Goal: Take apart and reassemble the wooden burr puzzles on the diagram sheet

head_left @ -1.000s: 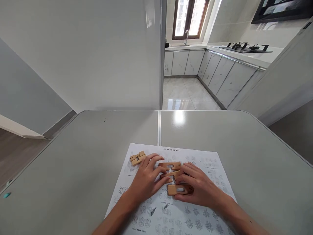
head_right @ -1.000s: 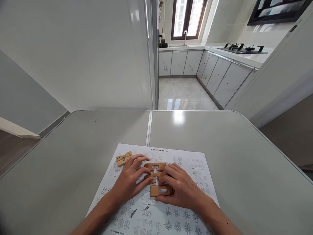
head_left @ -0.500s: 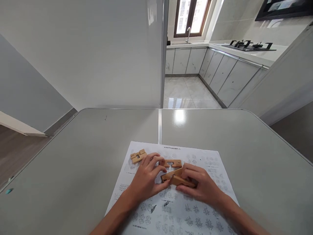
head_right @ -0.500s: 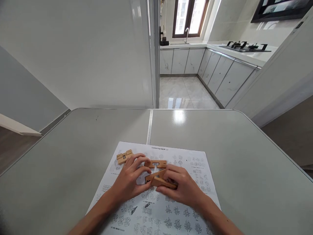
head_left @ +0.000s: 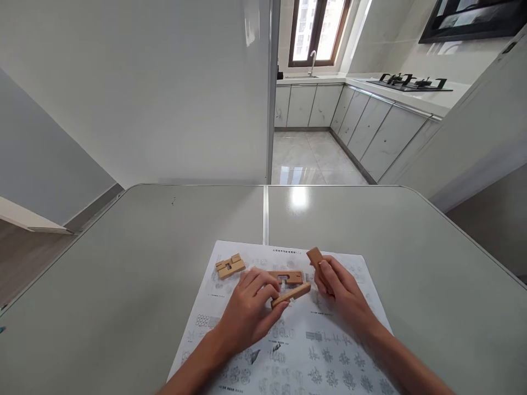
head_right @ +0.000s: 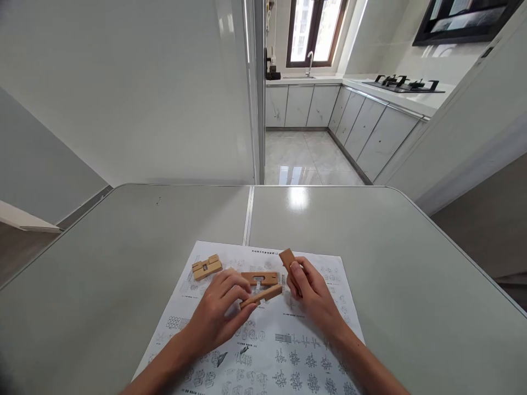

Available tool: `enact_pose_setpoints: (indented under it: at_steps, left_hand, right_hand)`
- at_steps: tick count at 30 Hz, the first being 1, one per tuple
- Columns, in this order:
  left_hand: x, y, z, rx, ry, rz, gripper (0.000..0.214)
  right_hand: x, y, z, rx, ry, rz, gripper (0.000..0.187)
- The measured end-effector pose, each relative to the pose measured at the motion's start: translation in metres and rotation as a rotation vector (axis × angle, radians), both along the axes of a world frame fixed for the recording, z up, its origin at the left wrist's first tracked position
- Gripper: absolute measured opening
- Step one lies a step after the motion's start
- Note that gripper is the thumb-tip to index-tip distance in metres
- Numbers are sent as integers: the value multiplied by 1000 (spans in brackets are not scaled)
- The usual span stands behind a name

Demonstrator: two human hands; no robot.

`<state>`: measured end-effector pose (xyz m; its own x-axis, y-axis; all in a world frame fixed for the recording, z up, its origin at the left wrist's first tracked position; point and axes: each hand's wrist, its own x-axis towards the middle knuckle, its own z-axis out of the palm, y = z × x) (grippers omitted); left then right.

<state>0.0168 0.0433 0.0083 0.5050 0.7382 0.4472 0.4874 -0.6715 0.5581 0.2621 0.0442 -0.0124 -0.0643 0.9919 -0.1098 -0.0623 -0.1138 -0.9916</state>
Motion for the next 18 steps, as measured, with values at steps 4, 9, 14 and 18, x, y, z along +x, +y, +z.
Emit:
enact_pose_setpoints:
  at_steps: [4,9,14,18]
  left_hand:
    - [7,-9,-4,-572,-289,22,29]
    - [17,-14,-11,-991,-541,-45,40]
    - [18,-13,-13,-1018,-525,-37,42]
    - [17,-14,-15,-1005,-507,2,39]
  right_hand:
    - [-1,2,2,-74,218,77,51]
    - [-6,-1,-3,-99,310,171,61]
    - [-9,-11,-8,-51,186,221,59]
    - [-9,-17,-6,149,-106,242,57]
